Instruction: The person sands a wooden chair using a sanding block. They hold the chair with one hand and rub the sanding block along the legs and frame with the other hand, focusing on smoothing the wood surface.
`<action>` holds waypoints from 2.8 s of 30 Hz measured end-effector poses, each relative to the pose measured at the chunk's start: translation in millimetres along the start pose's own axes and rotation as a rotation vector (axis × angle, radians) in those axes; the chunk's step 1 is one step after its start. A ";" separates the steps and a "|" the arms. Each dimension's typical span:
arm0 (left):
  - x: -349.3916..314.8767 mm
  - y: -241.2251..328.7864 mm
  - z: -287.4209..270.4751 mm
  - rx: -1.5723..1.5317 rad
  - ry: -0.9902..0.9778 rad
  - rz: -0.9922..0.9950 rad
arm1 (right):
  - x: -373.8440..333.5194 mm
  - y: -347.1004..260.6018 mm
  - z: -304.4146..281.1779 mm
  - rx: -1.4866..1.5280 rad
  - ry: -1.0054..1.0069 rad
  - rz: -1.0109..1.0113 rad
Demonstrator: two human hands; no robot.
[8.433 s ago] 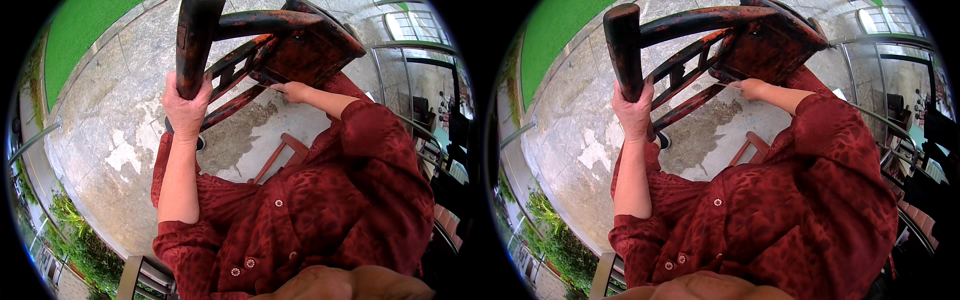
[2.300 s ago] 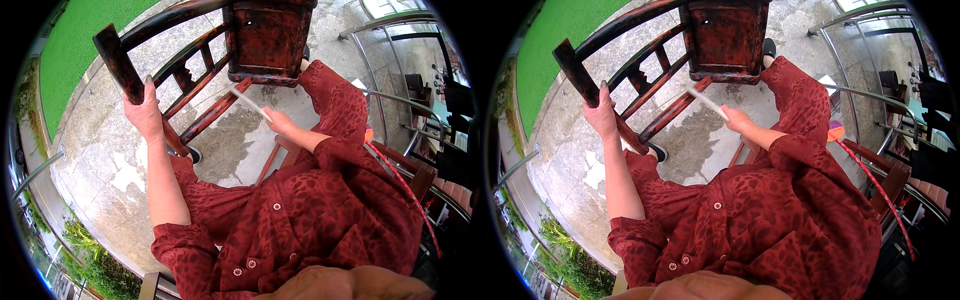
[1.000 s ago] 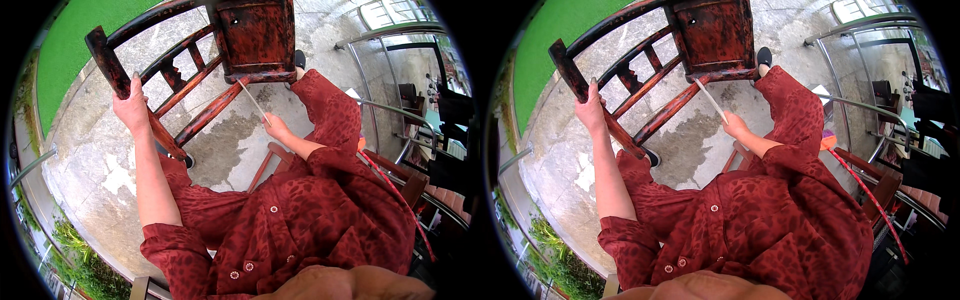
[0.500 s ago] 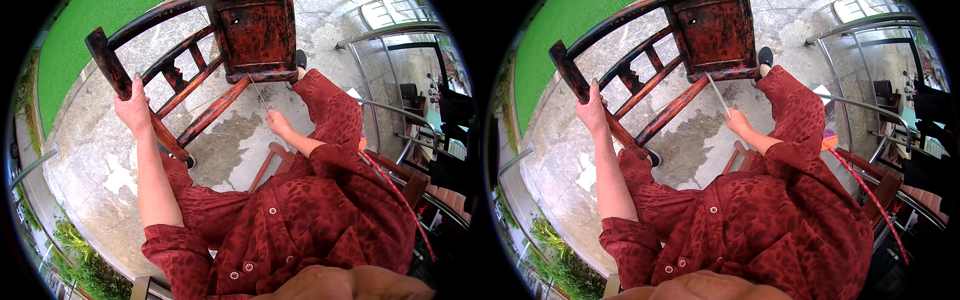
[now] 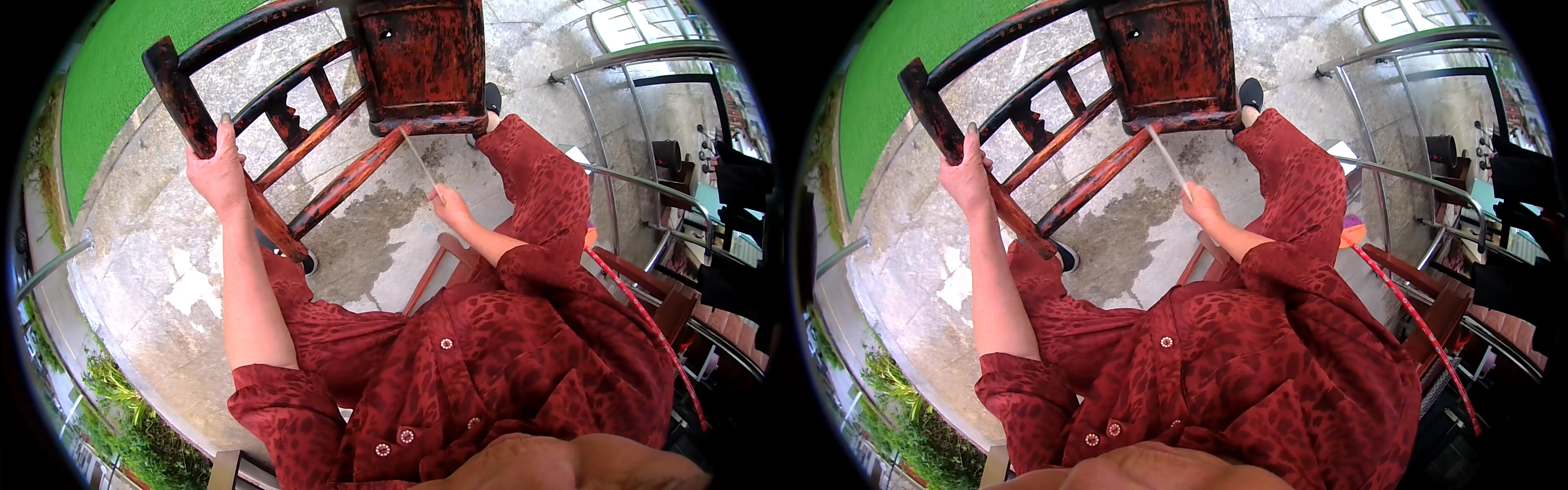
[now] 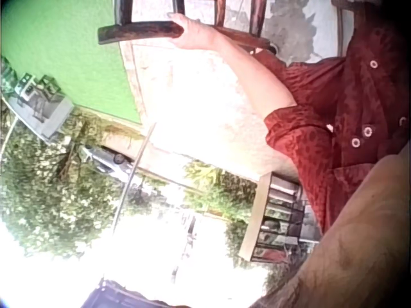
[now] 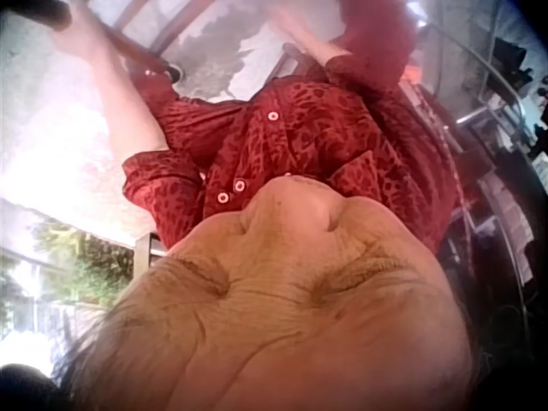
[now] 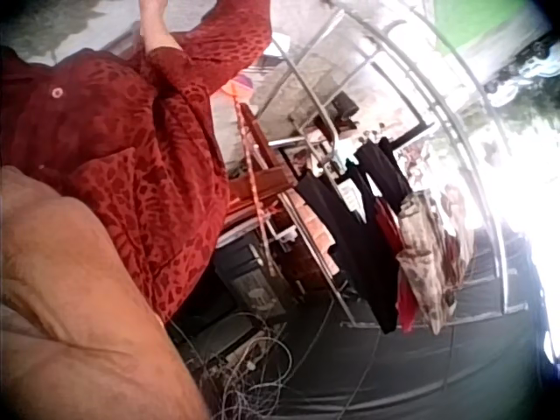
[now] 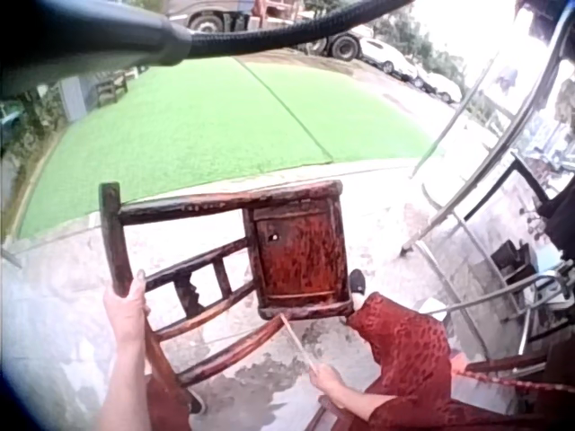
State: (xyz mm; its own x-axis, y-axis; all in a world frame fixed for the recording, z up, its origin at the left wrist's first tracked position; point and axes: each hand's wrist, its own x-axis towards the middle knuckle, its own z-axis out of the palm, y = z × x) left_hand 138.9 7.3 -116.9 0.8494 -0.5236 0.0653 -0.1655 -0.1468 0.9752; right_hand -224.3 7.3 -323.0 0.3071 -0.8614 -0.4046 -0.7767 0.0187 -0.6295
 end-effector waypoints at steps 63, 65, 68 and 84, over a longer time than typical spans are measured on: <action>-14.4 -12.1 -2.0 0.007 -0.025 0.082 | 2.5 -75.1 -51.6 -0.345 -0.478 -0.260; -18.4 -12.4 -3.2 0.052 -0.021 0.101 | 4.0 -74.6 -45.9 -0.383 -0.509 -0.328; -23.0 -8.8 -4.8 0.095 -0.014 0.118 | 34.6 -52.0 -58.4 -0.500 -0.435 -0.238; -32.3 -7.3 -3.8 0.001 0.000 0.018 | 2.0 -49.3 -33.6 -0.234 -0.336 -0.137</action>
State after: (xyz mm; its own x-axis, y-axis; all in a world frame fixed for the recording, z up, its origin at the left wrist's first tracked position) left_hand 114.6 28.4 -125.3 0.8461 -0.5265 0.0831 -0.1813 -0.1377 0.9737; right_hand -203.9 -12.4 -270.5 0.5478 -0.6338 -0.5461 -0.8085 -0.2331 -0.5404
